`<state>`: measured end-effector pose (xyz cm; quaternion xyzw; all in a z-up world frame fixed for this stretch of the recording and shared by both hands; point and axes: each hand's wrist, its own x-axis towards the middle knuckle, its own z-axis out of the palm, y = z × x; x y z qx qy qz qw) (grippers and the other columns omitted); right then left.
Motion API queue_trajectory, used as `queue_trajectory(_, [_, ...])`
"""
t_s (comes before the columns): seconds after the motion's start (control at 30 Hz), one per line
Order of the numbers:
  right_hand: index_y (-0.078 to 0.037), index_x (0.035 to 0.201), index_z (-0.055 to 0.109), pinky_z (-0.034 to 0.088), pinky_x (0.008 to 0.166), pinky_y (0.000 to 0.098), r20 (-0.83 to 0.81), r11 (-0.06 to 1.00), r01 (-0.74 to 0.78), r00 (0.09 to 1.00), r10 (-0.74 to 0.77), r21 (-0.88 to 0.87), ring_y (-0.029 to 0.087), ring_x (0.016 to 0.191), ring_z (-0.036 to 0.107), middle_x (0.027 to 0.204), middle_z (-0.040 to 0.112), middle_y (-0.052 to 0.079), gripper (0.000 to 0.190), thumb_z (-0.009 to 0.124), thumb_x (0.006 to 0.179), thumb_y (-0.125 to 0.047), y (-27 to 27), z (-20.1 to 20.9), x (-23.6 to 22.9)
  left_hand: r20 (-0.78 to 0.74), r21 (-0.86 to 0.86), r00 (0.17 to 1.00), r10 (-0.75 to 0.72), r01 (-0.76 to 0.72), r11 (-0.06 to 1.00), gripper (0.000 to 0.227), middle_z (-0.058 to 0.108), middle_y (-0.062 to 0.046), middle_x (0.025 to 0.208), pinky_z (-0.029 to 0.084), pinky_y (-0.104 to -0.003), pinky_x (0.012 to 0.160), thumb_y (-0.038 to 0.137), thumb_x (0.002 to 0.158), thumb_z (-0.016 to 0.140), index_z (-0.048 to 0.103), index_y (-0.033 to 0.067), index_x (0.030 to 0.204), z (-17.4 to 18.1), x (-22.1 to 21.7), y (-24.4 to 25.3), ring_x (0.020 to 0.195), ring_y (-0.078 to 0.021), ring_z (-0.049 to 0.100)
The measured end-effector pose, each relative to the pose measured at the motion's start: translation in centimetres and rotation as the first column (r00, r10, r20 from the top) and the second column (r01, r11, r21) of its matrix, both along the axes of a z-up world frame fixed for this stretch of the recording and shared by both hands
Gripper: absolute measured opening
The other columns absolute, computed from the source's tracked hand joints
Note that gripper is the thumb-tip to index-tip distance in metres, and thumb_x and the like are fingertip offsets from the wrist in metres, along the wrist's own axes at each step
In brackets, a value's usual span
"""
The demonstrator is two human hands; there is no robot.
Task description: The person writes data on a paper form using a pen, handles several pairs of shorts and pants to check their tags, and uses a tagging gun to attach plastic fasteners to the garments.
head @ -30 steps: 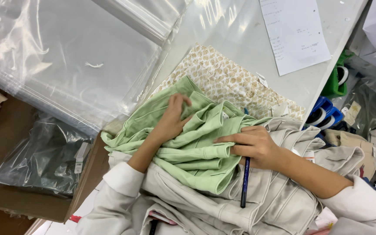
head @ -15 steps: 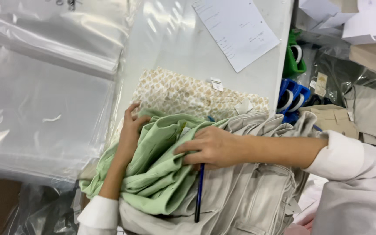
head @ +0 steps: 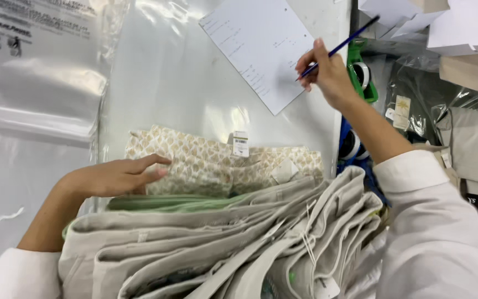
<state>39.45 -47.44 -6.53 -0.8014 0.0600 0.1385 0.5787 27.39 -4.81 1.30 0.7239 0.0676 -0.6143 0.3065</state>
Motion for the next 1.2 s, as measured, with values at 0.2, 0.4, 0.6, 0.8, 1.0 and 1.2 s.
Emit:
queue_trajectory(0.2, [0.001,0.091,0.063,0.064,0.073,0.031,-0.039,0.939,-0.025,0.998,0.041,0.344,0.023,0.075,0.069,0.091,0.067,0.015,0.028,0.057,0.106,-0.022,-0.4,-10.5,0.3,-0.005,0.053,0.807,-0.59,0.59,0.806,0.048,0.088,0.0,0.086,0.059,-0.029,0.081,0.055,0.105,0.042,0.051,0.0142,0.081,-2.7,9.0,-5.9,0.075,-0.0097,0.081])
queue_trajectory(0.4, [-0.002,0.09,0.061,0.057,0.069,0.0232,0.166,0.949,-0.082,0.986,0.032,0.304,0.017,0.072,0.066,0.095,0.067,0.015,0.011,0.066,0.092,0.007,1.8,-12.0,-1.3,0.948,-0.158,0.317,-0.042,0.58,0.799,0.038,0.062,-0.014,0.132,0.047,-0.049,0.095,0.017,0.101,0.059,0.059,0.0098,0.138,-17.1,12.3,-15.2,0.116,-0.0358,0.058])
queue_trajectory(0.6, [-0.001,0.094,0.07,0.06,0.074,0.0231,0.239,0.991,-0.094,0.969,0.068,0.097,0.018,0.078,0.071,0.098,0.067,0.014,0.011,0.071,0.089,0.008,1.8,-13.0,-1.2,0.921,0.383,-0.259,-0.292,0.453,0.805,0.074,0.041,-0.007,0.161,0.037,-0.041,0.119,0.055,0.093,0.069,0.049,0.0199,0.154,-22.1,9.7,-17.0,0.145,-0.0268,0.043])
queue_trajectory(0.8, [-0.006,0.09,0.071,0.049,0.068,0.0234,0.279,0.991,-0.113,0.952,0.127,-0.066,0.016,0.083,0.065,0.093,0.069,0.012,0.014,0.073,0.086,0.007,2.1,-13.2,-1.2,0.876,0.479,-0.286,-0.389,0.415,0.774,0.082,0.042,-0.015,0.161,0.041,-0.043,0.117,0.058,0.089,0.07,0.047,0.0176,0.157,-22.3,9.0,-17.8,0.145,-0.0331,0.044])
queue_trajectory(1.0, [-0.003,0.087,0.067,0.05,0.071,0.0254,0.342,0.976,-0.146,0.919,0.194,-0.163,0.018,0.083,0.066,0.093,0.07,0.013,0.017,0.073,0.085,0.013,2.4,-13.3,-1.3,0.838,0.543,-0.309,-0.45,0.387,0.746,0.077,0.046,-0.015,0.159,0.039,-0.043,0.117,0.062,0.092,0.063,0.05,0.0213,0.156,-21.9,9.0,-17.9,0.144,-0.034,0.045])
queue_trajectory(1.2, [-0.002,0.088,0.067,0.049,0.067,0.0248,0.415,0.98,-0.083,0.897,0.153,-0.182,0.02,0.08,0.065,0.094,0.069,0.016,0.018,0.072,0.085,0.015,2.1,-13.3,-1.6,0.859,0.505,-0.307,-0.409,0.38,0.775,0.066,0.05,-0.015,0.156,0.041,-0.044,0.115,0.055,0.097,0.063,0.052,0.0204,0.153,-21.8,9.1,-18.0,0.141,-0.0339,0.048])
